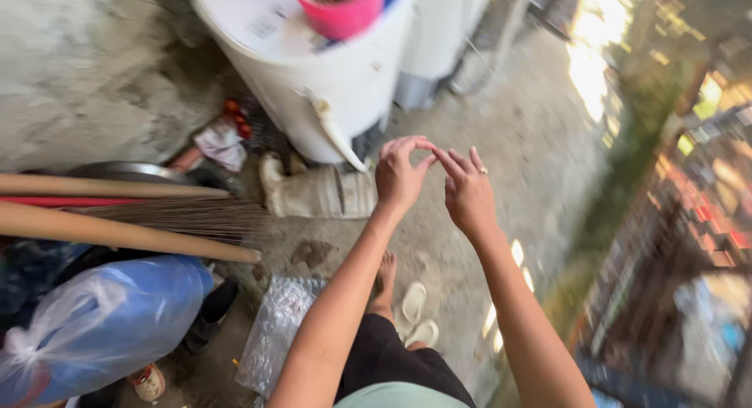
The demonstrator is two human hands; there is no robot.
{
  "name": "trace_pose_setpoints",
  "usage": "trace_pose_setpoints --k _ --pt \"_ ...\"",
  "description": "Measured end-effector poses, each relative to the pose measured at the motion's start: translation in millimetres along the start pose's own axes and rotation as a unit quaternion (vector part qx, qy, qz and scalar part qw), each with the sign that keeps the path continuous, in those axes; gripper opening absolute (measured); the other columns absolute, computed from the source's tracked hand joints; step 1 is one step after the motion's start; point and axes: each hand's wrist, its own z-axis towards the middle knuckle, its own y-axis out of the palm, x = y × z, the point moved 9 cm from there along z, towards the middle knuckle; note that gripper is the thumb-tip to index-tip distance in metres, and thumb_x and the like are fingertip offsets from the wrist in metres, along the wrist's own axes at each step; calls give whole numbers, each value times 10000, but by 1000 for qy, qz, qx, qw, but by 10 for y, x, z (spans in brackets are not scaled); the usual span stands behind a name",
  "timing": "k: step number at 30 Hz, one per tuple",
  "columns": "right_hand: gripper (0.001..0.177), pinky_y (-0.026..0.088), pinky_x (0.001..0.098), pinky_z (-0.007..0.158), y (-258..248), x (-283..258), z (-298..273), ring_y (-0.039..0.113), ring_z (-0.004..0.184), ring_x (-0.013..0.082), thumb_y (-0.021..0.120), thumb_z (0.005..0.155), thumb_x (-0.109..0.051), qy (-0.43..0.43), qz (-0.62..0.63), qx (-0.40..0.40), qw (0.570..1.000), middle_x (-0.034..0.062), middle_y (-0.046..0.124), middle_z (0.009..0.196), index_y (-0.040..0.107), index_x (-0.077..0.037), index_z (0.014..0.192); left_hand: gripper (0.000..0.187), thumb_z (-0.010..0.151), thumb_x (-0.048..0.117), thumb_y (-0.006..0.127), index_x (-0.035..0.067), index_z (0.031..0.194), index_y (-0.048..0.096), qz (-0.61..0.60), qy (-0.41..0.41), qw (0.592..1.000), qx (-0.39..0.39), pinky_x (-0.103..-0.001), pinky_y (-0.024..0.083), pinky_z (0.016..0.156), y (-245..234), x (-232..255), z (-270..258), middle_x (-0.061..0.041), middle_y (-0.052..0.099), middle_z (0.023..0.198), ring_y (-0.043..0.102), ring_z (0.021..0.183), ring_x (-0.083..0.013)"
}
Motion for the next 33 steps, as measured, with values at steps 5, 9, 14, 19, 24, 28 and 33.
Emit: trace_pose_setpoints --k 5,9,14,19,24,28,33 --pt "685 382 504 1146 469 -329 839 496 1326 475 597 854 37 -65 58 -51 995 201 624 1367 462 -97 1513 287 887 190 772 142 1164 713 -4 -53 996 75 -400 504 980 -450 -317 530 -57 743 1167 655 1121 -304" --pt "699 421 482 1047 865 -789 1294 494 1345 453 618 849 23 -107 145 -94 979 243 602 1407 389 -46 1505 311 928 150 711 105 1234 674 1 -67 981 181 -409 500 1005 -922 -558 646 -91 733 1204 668 1160 -299" --pt "694 394 478 1172 1347 -1336 1617 511 1356 432 620 855 33 -206 150 -169 952 199 638 1327 437 -68 1517 312 960 201 690 112 1259 676 41 -185 951 243 -410 516 978 -1343 -1134 568 -96 738 1186 678 1146 -295" --pt "690 350 499 1234 1476 -1893 1512 506 1387 422 586 858 64 -392 235 -169 873 207 555 1487 431 -41 1522 355 991 209 676 113 1331 648 129 -232 891 367 -430 492 1022 -1744 -1166 105 -121 704 1292 640 1209 -318" --pt "657 370 491 1239 1565 -2208 1028 362 1525 456 571 952 64 -469 264 -244 807 210 459 1592 433 -102 1573 655 932 239 719 48 1503 461 237 -283 774 515 -465 375 1188 -1896 -770 -766 -155 528 1516 449 1417 -375" --pt "728 364 498 1180 1516 -2492 365 330 1495 476 593 874 44 -519 269 -326 743 237 419 1592 427 -110 1566 776 929 295 750 3 1534 363 347 -346 675 552 -533 274 1219 -1929 -357 -1623 -223 429 1551 383 1447 -417" --pt "690 371 470 1185 1310 -2768 -418 335 1510 447 632 913 -4 -579 315 -382 648 201 426 1601 428 -111 1564 775 927 265 749 21 1554 363 348 -377 532 674 -522 282 1241 -1769 152 -2692 -234 397 1600 359 1475 -458"
